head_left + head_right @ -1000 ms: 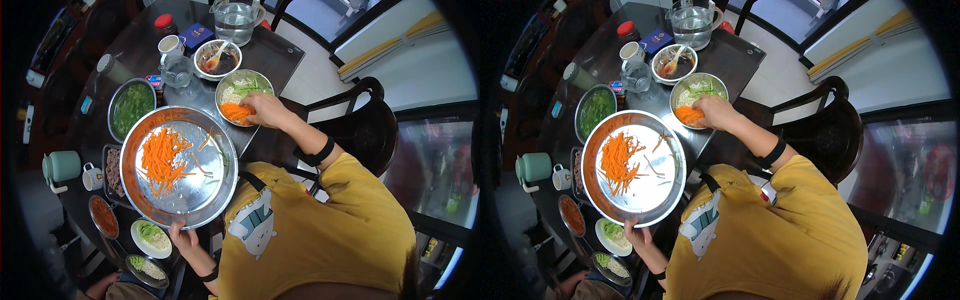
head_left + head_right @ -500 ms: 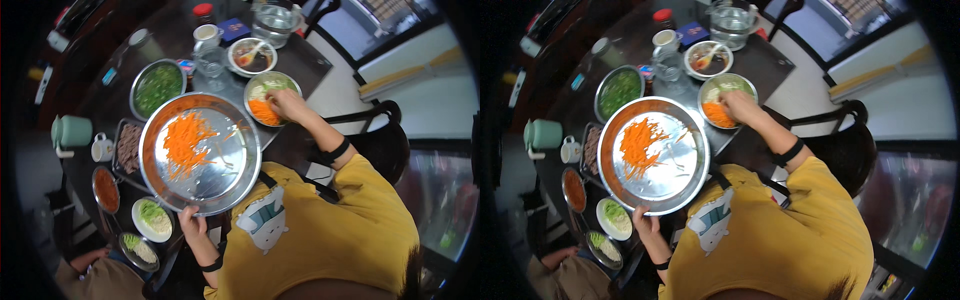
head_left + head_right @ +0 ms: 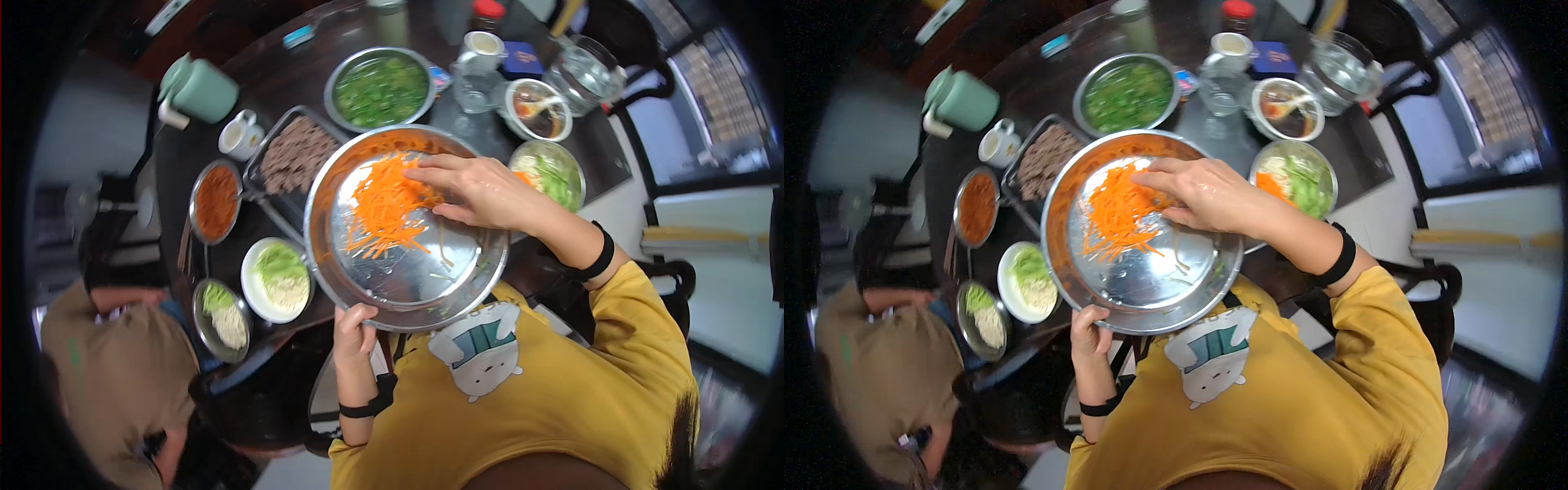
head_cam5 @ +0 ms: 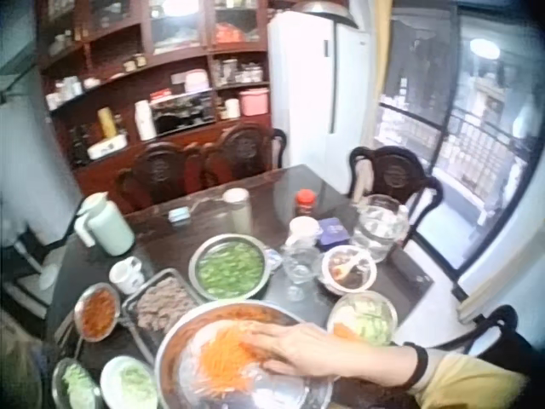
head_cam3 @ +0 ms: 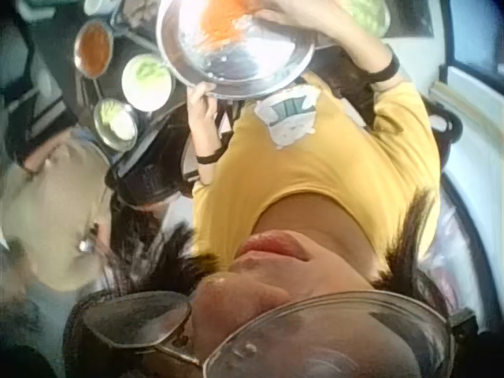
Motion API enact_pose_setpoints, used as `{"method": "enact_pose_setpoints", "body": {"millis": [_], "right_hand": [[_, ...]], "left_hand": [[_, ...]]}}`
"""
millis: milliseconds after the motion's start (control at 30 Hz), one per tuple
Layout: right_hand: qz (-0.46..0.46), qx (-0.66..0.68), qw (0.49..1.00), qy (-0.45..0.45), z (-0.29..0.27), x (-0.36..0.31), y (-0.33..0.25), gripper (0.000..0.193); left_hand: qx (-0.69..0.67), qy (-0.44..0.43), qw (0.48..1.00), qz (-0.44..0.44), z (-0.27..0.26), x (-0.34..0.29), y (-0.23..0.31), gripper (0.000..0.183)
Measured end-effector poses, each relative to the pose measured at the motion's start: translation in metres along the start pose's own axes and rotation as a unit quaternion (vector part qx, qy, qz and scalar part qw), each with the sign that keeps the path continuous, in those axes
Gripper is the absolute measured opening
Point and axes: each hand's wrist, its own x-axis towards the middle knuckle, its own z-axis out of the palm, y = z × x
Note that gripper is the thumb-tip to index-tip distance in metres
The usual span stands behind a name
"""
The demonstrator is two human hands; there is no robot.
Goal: The person assembles noodle bowls by adding shredded cucumber and carrots, then cooked meat, to bowls of noodles on a dining table. The person uses hands to transfer ingredients from serving trays to individual bowls.
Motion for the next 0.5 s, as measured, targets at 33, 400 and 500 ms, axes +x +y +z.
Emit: {"method": "enact_pose_setpoints", "body": {"millis": [33,400,500], "right_hand": [[-0.012,-0.02,0.999,-0.027,0.008,0.011,-0.004,0.053],[-0.166,-0.023,0.973,-0.157,0.111,0.11,-0.087,0.022],[-0.148,0.028,0.976,-0.159,0.133,0.132,-0.117,0.022]], "left_hand": [[0.005,0.023,1.0,-0.003,-0.005,-0.005,0.0,0.066],[-0.096,0.13,0.977,0.137,-0.079,-0.081,0.015,0.061],[-0.091,0.175,0.97,0.14,-0.109,-0.101,0.021,0.069]]}}
